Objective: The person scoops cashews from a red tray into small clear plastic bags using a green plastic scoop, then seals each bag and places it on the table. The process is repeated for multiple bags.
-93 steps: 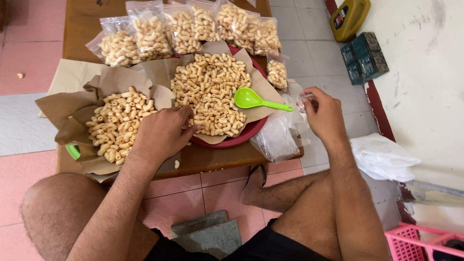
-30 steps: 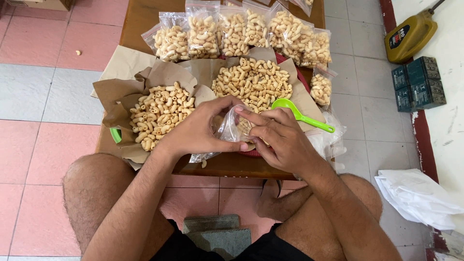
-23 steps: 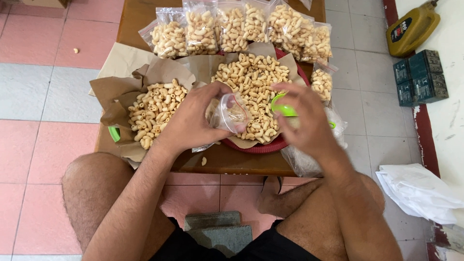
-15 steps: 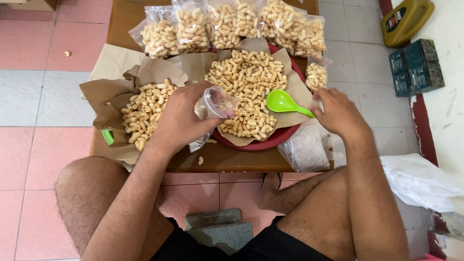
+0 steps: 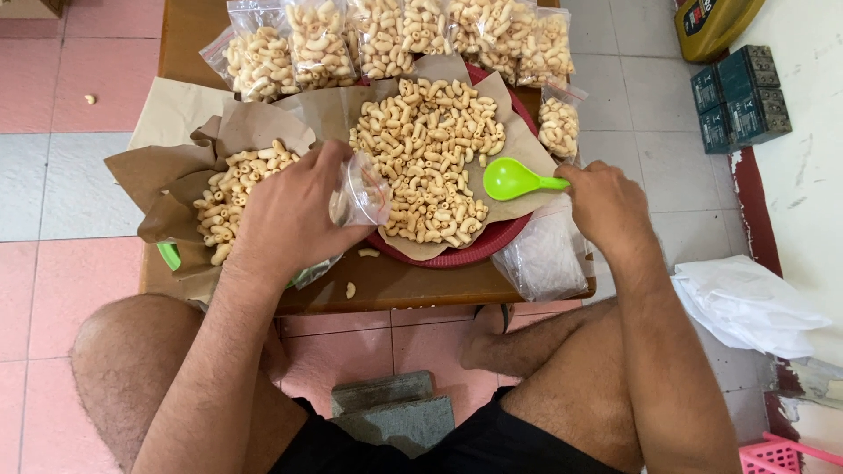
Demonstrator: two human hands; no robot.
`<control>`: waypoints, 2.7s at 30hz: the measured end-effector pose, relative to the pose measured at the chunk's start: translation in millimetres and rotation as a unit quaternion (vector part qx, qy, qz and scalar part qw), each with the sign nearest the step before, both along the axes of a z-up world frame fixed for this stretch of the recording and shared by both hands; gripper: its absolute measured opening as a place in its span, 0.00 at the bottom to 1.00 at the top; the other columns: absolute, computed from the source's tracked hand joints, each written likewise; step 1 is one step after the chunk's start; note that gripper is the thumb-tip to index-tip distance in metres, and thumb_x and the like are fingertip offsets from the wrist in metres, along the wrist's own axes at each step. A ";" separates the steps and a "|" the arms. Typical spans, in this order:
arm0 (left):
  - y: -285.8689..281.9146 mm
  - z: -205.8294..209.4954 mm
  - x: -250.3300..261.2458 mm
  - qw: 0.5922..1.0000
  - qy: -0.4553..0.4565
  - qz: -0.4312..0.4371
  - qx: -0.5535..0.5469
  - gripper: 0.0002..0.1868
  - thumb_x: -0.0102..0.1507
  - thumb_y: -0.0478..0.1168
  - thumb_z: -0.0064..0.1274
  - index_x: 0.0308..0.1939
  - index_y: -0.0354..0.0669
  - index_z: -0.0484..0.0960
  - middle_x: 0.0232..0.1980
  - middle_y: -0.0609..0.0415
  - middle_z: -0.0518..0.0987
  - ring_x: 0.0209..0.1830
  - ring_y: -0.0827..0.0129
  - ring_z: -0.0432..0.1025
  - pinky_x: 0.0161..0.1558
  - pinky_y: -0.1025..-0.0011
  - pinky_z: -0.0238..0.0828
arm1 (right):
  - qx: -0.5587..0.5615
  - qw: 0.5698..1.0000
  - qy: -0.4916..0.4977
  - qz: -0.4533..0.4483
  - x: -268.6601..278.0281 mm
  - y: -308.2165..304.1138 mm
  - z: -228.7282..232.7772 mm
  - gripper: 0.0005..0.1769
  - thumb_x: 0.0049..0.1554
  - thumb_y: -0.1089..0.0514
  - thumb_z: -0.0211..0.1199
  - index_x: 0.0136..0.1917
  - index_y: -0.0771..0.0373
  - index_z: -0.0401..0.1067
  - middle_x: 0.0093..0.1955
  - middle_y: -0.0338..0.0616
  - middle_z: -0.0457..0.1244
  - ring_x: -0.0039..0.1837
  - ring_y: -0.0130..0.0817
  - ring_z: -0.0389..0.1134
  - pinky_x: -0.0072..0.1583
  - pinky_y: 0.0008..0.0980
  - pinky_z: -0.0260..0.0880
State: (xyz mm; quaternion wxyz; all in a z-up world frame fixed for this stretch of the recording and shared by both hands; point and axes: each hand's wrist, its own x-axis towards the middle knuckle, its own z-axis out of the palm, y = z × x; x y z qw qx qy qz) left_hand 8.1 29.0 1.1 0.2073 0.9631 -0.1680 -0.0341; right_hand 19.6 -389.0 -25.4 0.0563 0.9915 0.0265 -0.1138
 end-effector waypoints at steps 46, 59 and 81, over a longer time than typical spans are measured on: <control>-60.9 -61.8 14.0 0.979 -0.177 0.026 0.102 0.45 0.51 0.77 0.62 0.60 0.53 0.76 0.49 0.56 0.77 0.57 0.59 0.73 0.58 0.57 0.64 | 0.329 0.937 -0.075 0.093 -41.0 110.4 58.8 0.19 0.66 0.65 0.58 0.67 0.61 0.80 0.43 0.56 0.70 0.39 0.43 0.69 0.46 0.39 0.68; -60.1 -55.8 19.2 0.985 -0.172 0.018 -0.018 0.49 0.53 0.70 0.68 0.68 0.48 0.73 0.54 0.52 0.80 0.59 0.58 0.77 0.71 0.48 0.57 | 0.315 0.919 -0.193 0.140 -43.2 103.5 53.5 0.17 0.65 0.62 0.63 0.66 0.54 0.81 0.46 0.52 0.69 0.47 0.54 0.72 0.53 0.47 0.73; -64.7 -35.8 21.4 0.986 -0.109 0.077 -0.105 0.47 0.57 0.69 0.65 0.69 0.46 0.70 0.54 0.49 0.82 0.56 0.51 0.82 0.67 0.46 0.62 | 0.306 0.879 -0.338 0.136 -41.8 108.8 42.5 0.18 0.65 0.64 0.63 0.66 0.52 0.81 0.54 0.45 0.65 0.52 0.50 0.72 0.56 0.44 0.72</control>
